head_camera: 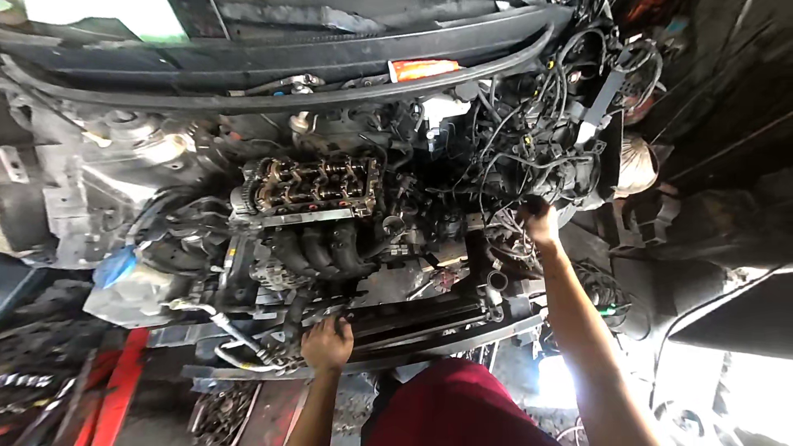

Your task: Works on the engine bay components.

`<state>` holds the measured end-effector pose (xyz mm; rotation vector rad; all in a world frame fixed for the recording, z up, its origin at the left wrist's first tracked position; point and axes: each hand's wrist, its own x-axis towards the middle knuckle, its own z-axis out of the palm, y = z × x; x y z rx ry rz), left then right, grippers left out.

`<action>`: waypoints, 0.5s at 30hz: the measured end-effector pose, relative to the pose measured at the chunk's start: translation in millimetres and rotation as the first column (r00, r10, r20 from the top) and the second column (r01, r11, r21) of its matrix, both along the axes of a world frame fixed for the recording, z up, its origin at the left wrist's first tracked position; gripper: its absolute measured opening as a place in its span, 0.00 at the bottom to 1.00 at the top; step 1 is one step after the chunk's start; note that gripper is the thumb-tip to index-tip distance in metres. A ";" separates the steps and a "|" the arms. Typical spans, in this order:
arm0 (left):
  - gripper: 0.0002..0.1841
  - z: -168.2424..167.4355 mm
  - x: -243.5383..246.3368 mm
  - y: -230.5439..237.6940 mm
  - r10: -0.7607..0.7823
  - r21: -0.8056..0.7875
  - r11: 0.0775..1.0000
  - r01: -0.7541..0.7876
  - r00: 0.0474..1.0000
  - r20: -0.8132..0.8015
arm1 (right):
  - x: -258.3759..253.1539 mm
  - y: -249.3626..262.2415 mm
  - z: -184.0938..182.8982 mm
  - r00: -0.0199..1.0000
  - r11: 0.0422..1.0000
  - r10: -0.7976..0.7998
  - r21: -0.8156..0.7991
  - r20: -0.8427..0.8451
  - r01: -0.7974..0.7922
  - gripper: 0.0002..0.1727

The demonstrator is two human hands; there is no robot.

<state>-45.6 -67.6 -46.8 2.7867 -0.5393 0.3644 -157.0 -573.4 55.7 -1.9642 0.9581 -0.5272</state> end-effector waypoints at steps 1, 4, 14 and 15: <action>0.29 0.7 -0.3 -0.4 -0.001 0.001 1.000 0.001 1.000 -0.002 | -2.0 -3.9 4.9 0.997 0.998 -0.054 0.028 0.058 0.052 0.21; 0.30 3.1 -0.9 -0.4 -0.006 0.000 1.000 0.006 1.000 -0.022 | -7.9 -22.2 6.6 0.961 0.978 -0.173 0.155 0.215 0.141 0.19; 0.30 0.2 0.0 -0.1 0.000 0.022 1.000 0.000 1.000 0.001 | -54.7 -46.9 -9.0 0.973 0.960 -0.228 0.173 0.039 0.218 0.17; 0.30 -0.6 -0.1 0.2 0.004 0.026 1.000 -0.004 1.000 0.003 | -62.2 -48.7 -17.4 0.974 0.964 -0.226 0.138 -0.022 0.227 0.17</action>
